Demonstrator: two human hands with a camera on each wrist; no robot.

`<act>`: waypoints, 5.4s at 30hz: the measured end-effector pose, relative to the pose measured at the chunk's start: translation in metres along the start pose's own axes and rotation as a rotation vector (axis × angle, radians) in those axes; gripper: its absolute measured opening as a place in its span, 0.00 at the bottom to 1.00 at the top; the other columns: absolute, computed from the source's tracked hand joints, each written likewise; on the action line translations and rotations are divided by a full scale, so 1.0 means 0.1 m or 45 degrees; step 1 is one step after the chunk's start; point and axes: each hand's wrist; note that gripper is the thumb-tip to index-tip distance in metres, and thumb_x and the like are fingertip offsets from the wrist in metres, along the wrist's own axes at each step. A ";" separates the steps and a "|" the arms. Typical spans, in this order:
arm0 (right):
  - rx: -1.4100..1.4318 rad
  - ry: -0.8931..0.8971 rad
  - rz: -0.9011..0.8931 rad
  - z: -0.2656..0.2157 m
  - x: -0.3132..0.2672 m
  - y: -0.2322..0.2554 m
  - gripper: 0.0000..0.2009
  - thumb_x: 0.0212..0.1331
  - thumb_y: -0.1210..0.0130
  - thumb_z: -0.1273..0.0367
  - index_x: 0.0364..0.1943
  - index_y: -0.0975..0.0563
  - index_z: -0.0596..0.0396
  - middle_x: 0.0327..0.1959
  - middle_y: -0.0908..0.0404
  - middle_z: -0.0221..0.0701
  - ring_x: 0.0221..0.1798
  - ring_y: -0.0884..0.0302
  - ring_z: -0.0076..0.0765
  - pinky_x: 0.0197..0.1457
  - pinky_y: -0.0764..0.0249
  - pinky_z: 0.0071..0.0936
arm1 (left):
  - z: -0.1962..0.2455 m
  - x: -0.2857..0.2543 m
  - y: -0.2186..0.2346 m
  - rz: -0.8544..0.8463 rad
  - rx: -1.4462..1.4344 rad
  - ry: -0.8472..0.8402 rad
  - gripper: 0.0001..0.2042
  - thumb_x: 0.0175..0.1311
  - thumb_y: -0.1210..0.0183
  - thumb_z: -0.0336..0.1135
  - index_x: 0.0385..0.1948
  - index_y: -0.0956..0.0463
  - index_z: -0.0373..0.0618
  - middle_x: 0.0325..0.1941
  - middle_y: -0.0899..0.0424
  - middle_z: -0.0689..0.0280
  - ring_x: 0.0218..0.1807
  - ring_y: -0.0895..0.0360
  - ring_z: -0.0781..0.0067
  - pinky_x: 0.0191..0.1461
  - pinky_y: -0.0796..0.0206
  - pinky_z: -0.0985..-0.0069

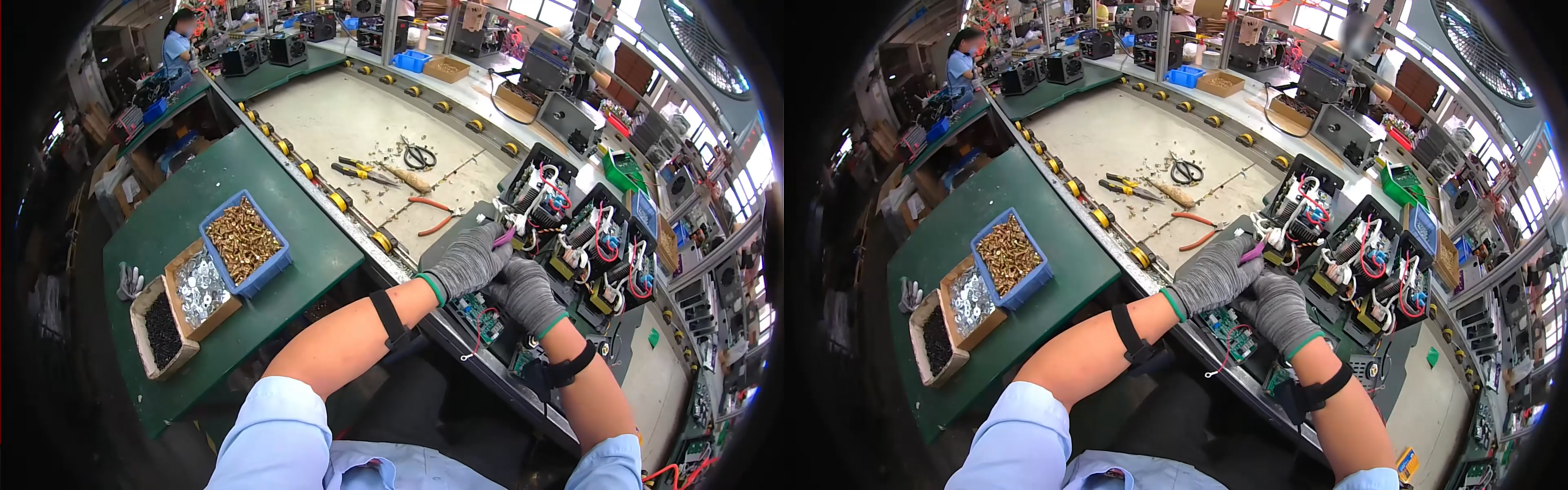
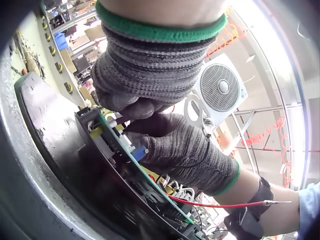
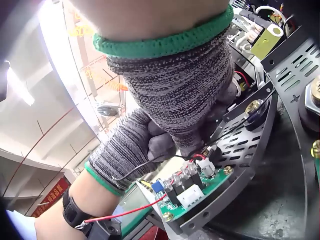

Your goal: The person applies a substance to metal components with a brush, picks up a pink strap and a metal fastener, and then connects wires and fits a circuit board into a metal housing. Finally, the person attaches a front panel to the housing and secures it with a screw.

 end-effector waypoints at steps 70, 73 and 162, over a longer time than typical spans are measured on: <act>-0.247 -0.195 -0.061 -0.12 -0.01 -0.10 0.18 0.56 0.34 0.54 0.43 0.16 0.51 0.40 0.15 0.44 0.42 0.16 0.55 0.49 0.21 0.48 | 0.09 -0.05 -0.02 0.093 0.062 -0.025 0.20 0.70 0.43 0.47 0.51 0.22 0.39 0.43 0.16 0.41 0.48 0.19 0.38 0.55 0.28 0.51; -0.203 -0.146 0.041 -0.10 -0.03 -0.08 0.19 0.56 0.34 0.53 0.44 0.16 0.50 0.39 0.14 0.43 0.44 0.15 0.53 0.49 0.21 0.48 | 0.03 -0.04 -0.02 0.051 0.095 0.003 0.20 0.70 0.43 0.47 0.50 0.22 0.38 0.43 0.16 0.41 0.49 0.19 0.38 0.55 0.27 0.52; 0.449 -0.141 0.370 0.17 -0.72 0.37 0.17 0.64 0.40 0.54 0.42 0.14 0.53 0.36 0.13 0.45 0.43 0.14 0.53 0.50 0.19 0.45 | 0.85 -0.30 0.37 -0.090 -0.964 0.366 0.21 0.70 0.38 0.52 0.45 0.22 0.40 0.23 0.31 0.73 0.20 0.35 0.82 0.19 0.46 0.80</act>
Point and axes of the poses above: each hand's wrist, its own x-axis towards the middle knuckle, its own y-axis out of the back of the hand, z = x × y
